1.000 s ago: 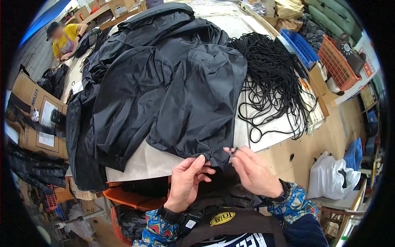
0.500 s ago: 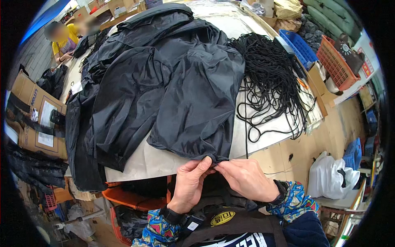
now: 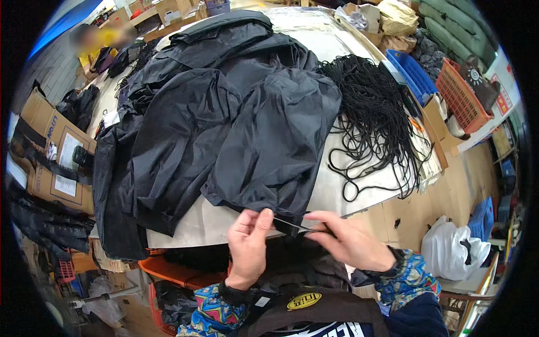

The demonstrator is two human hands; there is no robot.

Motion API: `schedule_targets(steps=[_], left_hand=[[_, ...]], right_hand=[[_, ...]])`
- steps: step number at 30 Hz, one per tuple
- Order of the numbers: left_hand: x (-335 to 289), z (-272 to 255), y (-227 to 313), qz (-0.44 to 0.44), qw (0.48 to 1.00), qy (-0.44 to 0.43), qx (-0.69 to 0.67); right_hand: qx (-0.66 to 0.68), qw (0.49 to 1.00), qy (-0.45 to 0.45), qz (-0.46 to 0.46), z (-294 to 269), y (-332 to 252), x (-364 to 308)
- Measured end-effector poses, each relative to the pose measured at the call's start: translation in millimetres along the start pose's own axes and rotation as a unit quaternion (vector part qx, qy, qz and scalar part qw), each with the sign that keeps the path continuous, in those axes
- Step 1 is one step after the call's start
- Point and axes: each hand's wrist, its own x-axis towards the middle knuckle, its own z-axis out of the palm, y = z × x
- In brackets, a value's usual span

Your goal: Threading black cords through the hem of black fabric covers or bags on a workbench.

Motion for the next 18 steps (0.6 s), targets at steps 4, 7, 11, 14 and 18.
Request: schedule_targets(steps=[4, 7, 11, 14, 18], left_hand=[[7.1, 7.8, 3.5, -0.079, 0.996, -0.034, -0.029], [-7.5, 23.0, -10.8, -0.083, 0.992, -0.088, 0.023], [7.5, 12.0, 10.5, -0.042, 0.998, -0.040, -0.019], [26.6, -1.0, 20.3, -0.006, 0.998, -0.037, -0.051], [9.2, 25.0, -0.6, -0.128, 0.949, -0.233, 0.168]], right_hand=[[-0.113, 0.982, 0.068, -0.133, -11.3, 27.1, -9.9], [-0.113, 0.982, 0.095, -0.114, -4.7, 14.6, -0.7], [-0.123, 0.983, 0.092, -0.103, -9.4, 6.4, 3.0], [-0.206, 0.973, 0.022, -0.102, -43.7, 28.9, -13.2], [-0.159, 0.977, 0.047, -0.137, -33.4, 26.7, -7.0]])
